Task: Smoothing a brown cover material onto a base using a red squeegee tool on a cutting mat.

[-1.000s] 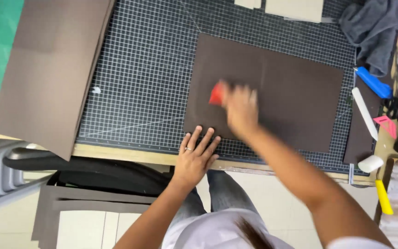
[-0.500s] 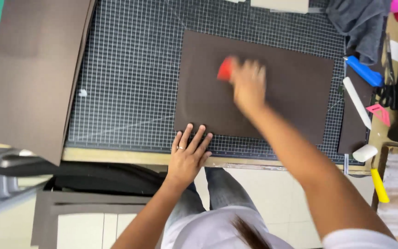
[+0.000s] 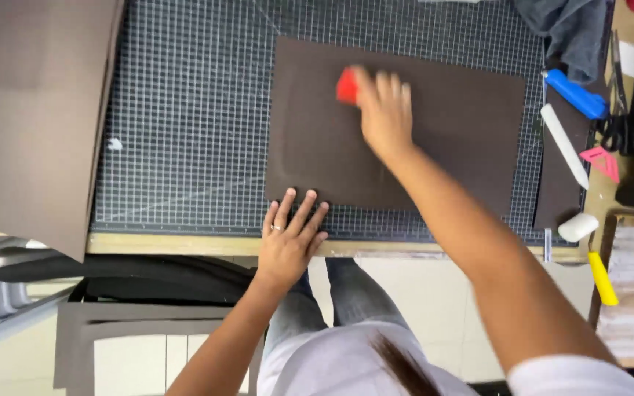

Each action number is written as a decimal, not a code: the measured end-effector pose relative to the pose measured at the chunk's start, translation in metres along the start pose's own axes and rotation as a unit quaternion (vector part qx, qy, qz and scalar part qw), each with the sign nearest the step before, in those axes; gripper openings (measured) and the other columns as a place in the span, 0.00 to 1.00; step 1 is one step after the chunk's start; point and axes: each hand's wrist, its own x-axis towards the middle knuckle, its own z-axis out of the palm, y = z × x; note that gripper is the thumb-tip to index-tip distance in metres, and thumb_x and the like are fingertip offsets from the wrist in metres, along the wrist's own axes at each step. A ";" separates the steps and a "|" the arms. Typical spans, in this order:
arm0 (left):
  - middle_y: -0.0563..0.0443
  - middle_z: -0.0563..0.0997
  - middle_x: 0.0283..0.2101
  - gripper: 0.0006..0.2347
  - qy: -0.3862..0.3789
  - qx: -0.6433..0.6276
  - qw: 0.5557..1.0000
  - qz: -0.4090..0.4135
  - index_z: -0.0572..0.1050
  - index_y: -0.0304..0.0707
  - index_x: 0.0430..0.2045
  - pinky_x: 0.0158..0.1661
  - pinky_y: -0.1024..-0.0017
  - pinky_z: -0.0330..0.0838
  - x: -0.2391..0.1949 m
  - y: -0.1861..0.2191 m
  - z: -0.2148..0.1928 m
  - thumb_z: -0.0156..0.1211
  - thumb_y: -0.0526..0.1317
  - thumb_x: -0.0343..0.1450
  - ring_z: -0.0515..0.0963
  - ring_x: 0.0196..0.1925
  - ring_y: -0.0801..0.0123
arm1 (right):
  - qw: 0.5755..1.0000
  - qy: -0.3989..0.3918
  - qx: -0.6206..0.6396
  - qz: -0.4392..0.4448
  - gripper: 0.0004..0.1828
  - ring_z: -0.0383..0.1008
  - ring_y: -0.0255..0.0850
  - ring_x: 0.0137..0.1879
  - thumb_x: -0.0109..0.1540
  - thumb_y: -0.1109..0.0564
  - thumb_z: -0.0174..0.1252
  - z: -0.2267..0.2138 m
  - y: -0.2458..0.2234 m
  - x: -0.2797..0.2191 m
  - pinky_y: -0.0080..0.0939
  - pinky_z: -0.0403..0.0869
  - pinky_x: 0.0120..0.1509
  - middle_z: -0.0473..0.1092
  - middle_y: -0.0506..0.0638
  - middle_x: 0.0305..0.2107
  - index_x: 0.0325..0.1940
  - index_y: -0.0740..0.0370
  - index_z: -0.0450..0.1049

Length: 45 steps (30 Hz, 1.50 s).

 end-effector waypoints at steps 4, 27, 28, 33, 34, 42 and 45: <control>0.59 0.62 0.75 0.21 0.009 0.000 1.000 -0.008 0.65 0.60 0.70 0.71 0.50 0.56 0.000 -0.001 0.006 0.47 0.55 0.80 0.57 0.78 0.52 | 0.996 -0.022 -0.058 0.070 0.28 0.67 0.59 0.52 0.65 0.53 0.59 -0.010 -0.056 -0.026 0.60 0.65 0.58 0.69 0.56 0.44 0.69 0.51 0.63; 0.43 0.70 0.68 0.25 0.027 -0.090 0.993 0.071 0.74 0.43 0.60 0.70 0.48 0.57 0.047 0.055 0.047 0.64 0.53 0.71 0.65 0.71 0.46 | 0.997 -0.001 0.071 -0.010 0.28 0.69 0.51 0.44 0.71 0.45 0.50 -0.056 0.002 -0.123 0.53 0.67 0.50 0.67 0.48 0.36 0.77 0.39 0.63; 0.43 0.70 0.68 0.25 0.029 -0.089 0.993 0.075 0.74 0.43 0.60 0.70 0.48 0.57 0.046 0.058 0.054 0.64 0.53 0.71 0.65 0.71 0.46 | 0.998 0.003 0.068 -0.009 0.28 0.69 0.51 0.44 0.71 0.45 0.50 -0.049 0.004 -0.132 0.53 0.67 0.50 0.67 0.48 0.36 0.77 0.39 0.63; 0.43 0.67 0.71 0.28 -0.009 -0.050 0.995 0.086 0.66 0.42 0.68 0.72 0.49 0.52 0.046 0.059 0.065 0.53 0.57 0.76 0.62 0.74 0.47 | 0.997 0.066 -0.033 -0.003 0.25 0.68 0.65 0.60 0.72 0.48 0.51 0.020 0.047 -0.113 0.68 0.65 0.61 0.70 0.59 0.49 0.74 0.39 0.68; 0.43 0.67 0.71 0.28 -0.008 -0.051 0.995 0.085 0.66 0.42 0.68 0.72 0.49 0.52 0.049 0.061 0.059 0.53 0.57 0.76 0.62 0.74 0.47 | 0.997 0.065 -0.034 -0.004 0.25 0.68 0.65 0.60 0.72 0.48 0.51 0.008 0.052 -0.086 0.68 0.65 0.61 0.70 0.59 0.49 0.74 0.39 0.68; 0.47 0.68 0.68 0.19 0.006 0.006 1.000 0.011 0.72 0.52 0.63 0.65 0.44 0.57 0.117 0.022 0.061 0.58 0.46 0.76 0.66 0.67 0.46 | 0.997 -0.024 0.020 0.071 0.30 0.59 0.73 0.69 0.70 0.54 0.55 0.000 0.056 -0.065 0.74 0.56 0.69 0.67 0.71 0.58 0.78 0.47 0.61; 0.52 0.70 0.66 0.17 0.003 0.012 1.000 0.026 0.73 0.57 0.62 0.66 0.47 0.55 0.127 0.015 0.066 0.53 0.50 0.78 0.65 0.66 0.50 | 0.998 0.004 0.064 -0.002 0.28 0.66 0.52 0.47 0.66 0.52 0.54 -0.041 0.029 -0.131 0.56 0.65 0.50 0.64 0.48 0.37 0.72 0.37 0.68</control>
